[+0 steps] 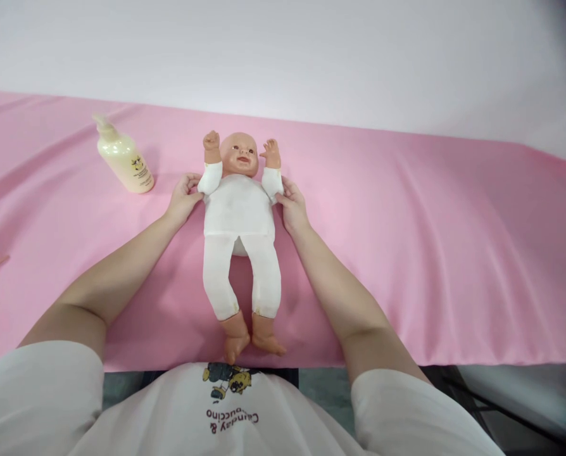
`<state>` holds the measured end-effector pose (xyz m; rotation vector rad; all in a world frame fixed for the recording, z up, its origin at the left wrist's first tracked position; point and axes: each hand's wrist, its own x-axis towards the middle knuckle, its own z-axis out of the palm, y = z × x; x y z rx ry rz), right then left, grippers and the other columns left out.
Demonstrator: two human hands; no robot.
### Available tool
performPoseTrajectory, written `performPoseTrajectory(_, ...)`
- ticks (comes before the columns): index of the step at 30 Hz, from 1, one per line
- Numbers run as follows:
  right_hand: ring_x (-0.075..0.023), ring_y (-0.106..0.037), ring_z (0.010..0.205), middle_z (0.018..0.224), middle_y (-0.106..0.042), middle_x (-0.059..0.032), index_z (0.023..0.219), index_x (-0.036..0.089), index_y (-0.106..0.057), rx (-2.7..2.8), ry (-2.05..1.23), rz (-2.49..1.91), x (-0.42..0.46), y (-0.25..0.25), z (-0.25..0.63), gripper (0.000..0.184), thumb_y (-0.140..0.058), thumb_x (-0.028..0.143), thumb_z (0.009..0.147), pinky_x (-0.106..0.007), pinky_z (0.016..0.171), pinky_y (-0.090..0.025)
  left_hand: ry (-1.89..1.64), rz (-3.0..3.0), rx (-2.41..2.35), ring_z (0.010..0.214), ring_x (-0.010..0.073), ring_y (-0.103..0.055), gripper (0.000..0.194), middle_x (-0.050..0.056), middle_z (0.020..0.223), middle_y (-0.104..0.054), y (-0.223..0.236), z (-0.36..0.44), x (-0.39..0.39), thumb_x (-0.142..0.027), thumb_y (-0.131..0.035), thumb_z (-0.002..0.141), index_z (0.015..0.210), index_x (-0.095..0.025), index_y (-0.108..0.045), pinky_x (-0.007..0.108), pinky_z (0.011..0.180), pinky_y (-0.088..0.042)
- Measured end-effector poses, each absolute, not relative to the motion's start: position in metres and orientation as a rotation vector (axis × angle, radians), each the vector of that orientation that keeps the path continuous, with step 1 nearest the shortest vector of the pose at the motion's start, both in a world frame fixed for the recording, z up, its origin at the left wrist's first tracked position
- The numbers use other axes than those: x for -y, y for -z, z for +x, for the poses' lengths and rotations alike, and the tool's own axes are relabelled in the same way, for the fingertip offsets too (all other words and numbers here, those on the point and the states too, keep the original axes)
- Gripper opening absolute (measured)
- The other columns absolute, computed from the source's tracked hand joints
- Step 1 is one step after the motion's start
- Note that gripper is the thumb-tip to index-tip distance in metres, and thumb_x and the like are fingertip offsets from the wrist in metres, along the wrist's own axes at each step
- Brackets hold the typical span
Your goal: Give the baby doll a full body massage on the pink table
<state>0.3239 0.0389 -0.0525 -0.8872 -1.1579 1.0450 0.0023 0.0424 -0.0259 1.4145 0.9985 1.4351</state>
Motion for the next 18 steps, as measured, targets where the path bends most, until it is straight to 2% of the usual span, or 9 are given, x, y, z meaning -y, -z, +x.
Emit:
performPoseTrajectory(5, -0.0237, -0.071, 0.104, 0.099, -0.075, -0.0007, 0.093, 0.026, -0.060, 1.066, -1.087, -0.880, -0.0366, 0.0523, 0.3223, 0.033, -0.071, 0.019, 0.063, -0.045, 0.106, -0.057, -1.445, 1.328, -0.979, 0.079, 0.0158, -0.066, 0.031, -0.002, 0.081, -0.067, 0.0217, 0.0080, -0.0409, -0.014, -0.075, 0.057, 0.079, -0.021, -0.054, 0.027, 0.075, -0.053)
performPoseTrajectory(7, -0.0221, -0.072, 0.100, 0.093, -0.074, -0.0002, 0.079, 0.025, -0.054, 1.042, -1.104, -0.874, -0.0348, 0.0513, 0.3212, 0.022, -0.069, 0.017, 0.064, -0.041, 0.101, -0.058, -1.438, 1.281, -0.971, 0.079, 0.0165, -0.066, 0.028, -0.002, 0.078, -0.066, 0.0215, 0.0096, -0.0411, -0.015, -0.075, 0.058, 0.073, -0.021, -0.052, 0.030, 0.077, -0.054)
performPoseTrajectory(9, -0.0211, -0.072, 0.101, 0.093, -0.075, -0.0009, 0.070, 0.024, -0.048, 1.031, -1.107, -0.891, -0.0336, 0.0501, 0.3201, 0.022, -0.068, 0.017, 0.067, -0.040, 0.101, -0.058, -1.419, 1.238, -0.963, 0.081, 0.0181, -0.068, 0.028, -0.001, 0.078, -0.066, 0.0213, 0.0102, -0.0410, -0.016, -0.076, 0.059, 0.070, -0.021, -0.050, 0.032, 0.079, -0.055)
performPoseTrajectory(13, -0.0216, -0.073, 0.101, 0.096, -0.075, -0.0023, 0.072, 0.024, -0.047, 1.049, -1.064, -0.939, -0.0346, 0.0499, 0.3185, 0.025, -0.072, 0.029, 0.076, -0.042, 0.100, -0.058, -1.425, 1.293, -0.969, 0.084, 0.0184, -0.069, 0.029, 0.000, 0.082, -0.068, 0.0213, 0.0096, -0.0390, -0.020, -0.081, 0.063, 0.079, -0.020, -0.057, 0.032, 0.081, -0.054)
performPoseTrajectory(16, -0.0238, -0.073, 0.106, 0.102, -0.074, -0.0030, 0.083, 0.025, -0.054, 1.101, -1.006, -0.917, -0.0370, 0.0528, 0.3176, 0.030, -0.076, 0.045, 0.079, -0.044, 0.102, -0.058, -1.420, 1.354, -0.951, 0.094, 0.0202, -0.071, 0.035, 0.002, 0.096, -0.074, 0.0248, 0.0080, -0.0397, -0.019, -0.078, 0.068, 0.098, -0.021, -0.062, 0.033, 0.088, -0.055)
performPoseTrajectory(18, -0.0253, -0.072, 0.110, 0.106, -0.074, -0.0041, 0.093, 0.026, -0.057, 1.156, -0.938, -0.948, -0.0376, 0.0548, 0.3177, 0.037, -0.078, 0.054, 0.079, -0.046, 0.105, -0.057, -1.400, 1.370, -0.958, 0.098, 0.0218, -0.072, 0.044, 0.003, 0.102, -0.075, 0.0302, 0.0060, -0.0428, -0.018, -0.075, 0.070, 0.112, -0.022, -0.060, 0.036, 0.091, -0.056)
